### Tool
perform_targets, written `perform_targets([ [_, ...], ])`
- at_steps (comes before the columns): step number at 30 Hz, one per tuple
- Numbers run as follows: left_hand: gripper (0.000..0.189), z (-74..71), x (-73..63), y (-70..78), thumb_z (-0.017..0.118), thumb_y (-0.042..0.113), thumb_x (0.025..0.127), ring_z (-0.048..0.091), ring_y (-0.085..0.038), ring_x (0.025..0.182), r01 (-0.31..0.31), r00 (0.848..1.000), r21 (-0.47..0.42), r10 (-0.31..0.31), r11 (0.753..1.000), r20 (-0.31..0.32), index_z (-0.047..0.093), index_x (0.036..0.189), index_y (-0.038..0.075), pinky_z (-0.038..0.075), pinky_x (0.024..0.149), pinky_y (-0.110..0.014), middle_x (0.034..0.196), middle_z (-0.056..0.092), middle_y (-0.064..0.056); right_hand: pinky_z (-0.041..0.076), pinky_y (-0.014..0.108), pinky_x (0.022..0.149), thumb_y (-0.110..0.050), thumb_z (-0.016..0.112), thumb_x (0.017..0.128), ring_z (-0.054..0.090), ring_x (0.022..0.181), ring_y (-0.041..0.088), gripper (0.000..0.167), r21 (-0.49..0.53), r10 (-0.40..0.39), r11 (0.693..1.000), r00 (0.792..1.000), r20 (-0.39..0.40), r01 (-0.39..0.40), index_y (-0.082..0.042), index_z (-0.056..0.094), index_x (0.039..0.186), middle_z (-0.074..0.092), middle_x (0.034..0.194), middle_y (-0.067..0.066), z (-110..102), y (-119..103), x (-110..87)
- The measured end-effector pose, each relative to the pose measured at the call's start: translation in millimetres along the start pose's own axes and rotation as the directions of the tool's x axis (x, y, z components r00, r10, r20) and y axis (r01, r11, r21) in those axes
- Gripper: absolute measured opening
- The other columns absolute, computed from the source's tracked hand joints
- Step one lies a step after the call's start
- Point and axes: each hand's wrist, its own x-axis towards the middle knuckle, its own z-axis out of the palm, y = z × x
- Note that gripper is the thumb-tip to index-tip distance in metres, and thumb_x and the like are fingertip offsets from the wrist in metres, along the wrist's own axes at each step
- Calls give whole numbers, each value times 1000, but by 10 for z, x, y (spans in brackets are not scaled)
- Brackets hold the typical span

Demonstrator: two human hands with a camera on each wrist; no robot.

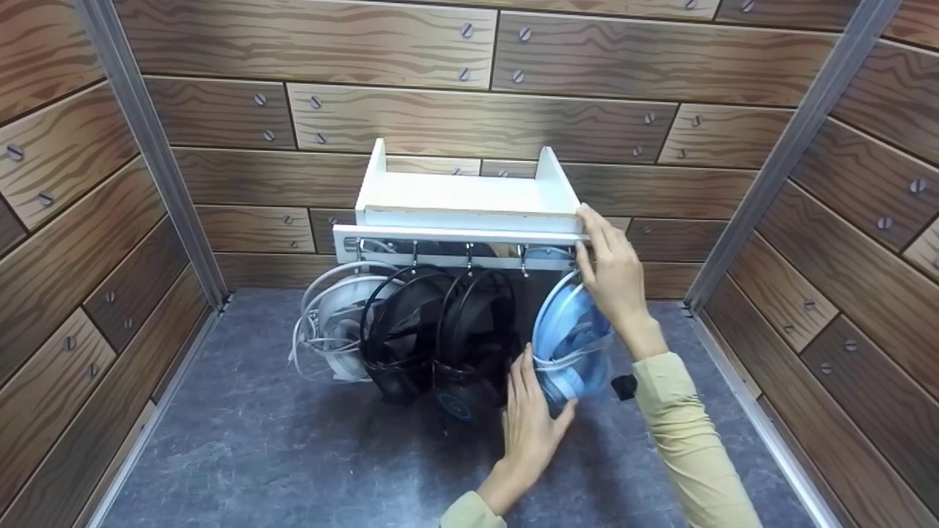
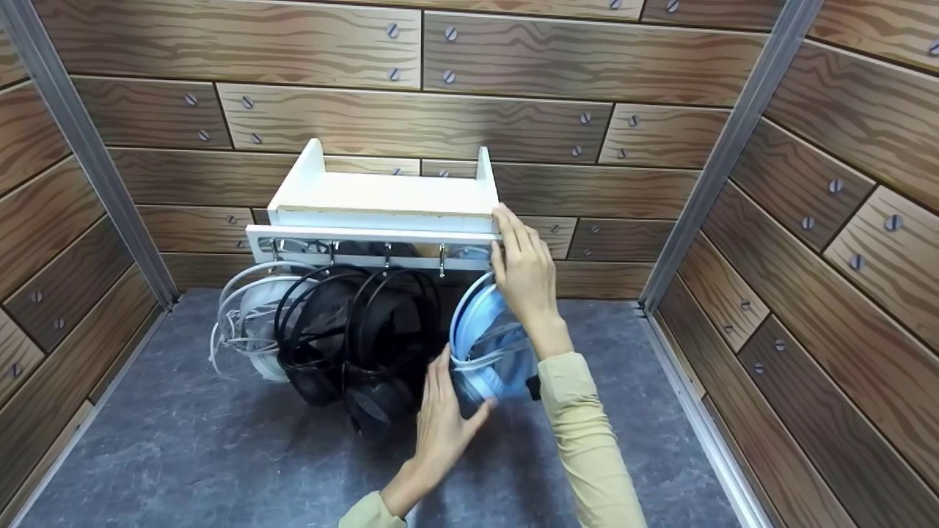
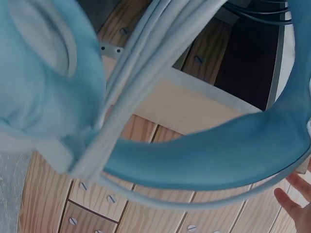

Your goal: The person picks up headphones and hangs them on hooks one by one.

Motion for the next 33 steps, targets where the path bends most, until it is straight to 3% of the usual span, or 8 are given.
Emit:
perform_targets([
  [3,105,6,35,-13,91,26,74,52,-27,131,-21,1000,1,21,1000,-8,29,156,3,50,103,-37,145,47,-12,42,47,111,-15,57,102,55,127,34,50,1,7,1000,1000,0,-7,-9,48,151,50,152,8,20,-14,0],
  [7,100,-12,65,-4,87,22,78,50,-30,133,-32,999,-20,32,999,-2,28,155,0,47,107,-39,147,45,-14,42,45,110,-14,56,103,55,128,33,50,8,26,1000,1000,-14,-26,-10,47,152,50,153,7,42,-26,1],
  [15,86,-141,107,0,82,17,83,53,-29,130,-39,999,-80,40,996,9,35,154,2,52,99,-40,151,41,-16,41,46,111,-15,58,102,55,127,34,53,31,43,999,999,-16,-43,-13,45,153,50,153,6,77,-44,-37],
  [21,81,-233,150,-29,79,14,84,52,-30,132,-97,994,-132,102,986,27,37,153,2,51,101,-43,150,44,-16,41,48,110,-17,61,101,54,127,36,57,33,61,998,998,6,-62,-13,41,155,52,151,11,80,-56,-95],
  [28,76,-365,242,-64,76,15,87,52,-30,133,-114,990,-124,124,986,70,39,153,2,51,101,-43,149,47,-16,41,52,107,-23,61,102,50,131,36,62,20,68,997,997,31,-69,-16,35,158,48,153,10,121,-127,-90],
  [33,67,-540,328,-17,74,15,89,55,-27,129,-146,984,-166,161,975,80,45,149,4,52,99,-40,146,50,-15,38,52,108,-24,63,101,46,133,35,56,-19,35,999,999,12,-35,-14,46,153,44,157,8,45,-204,-157],
])
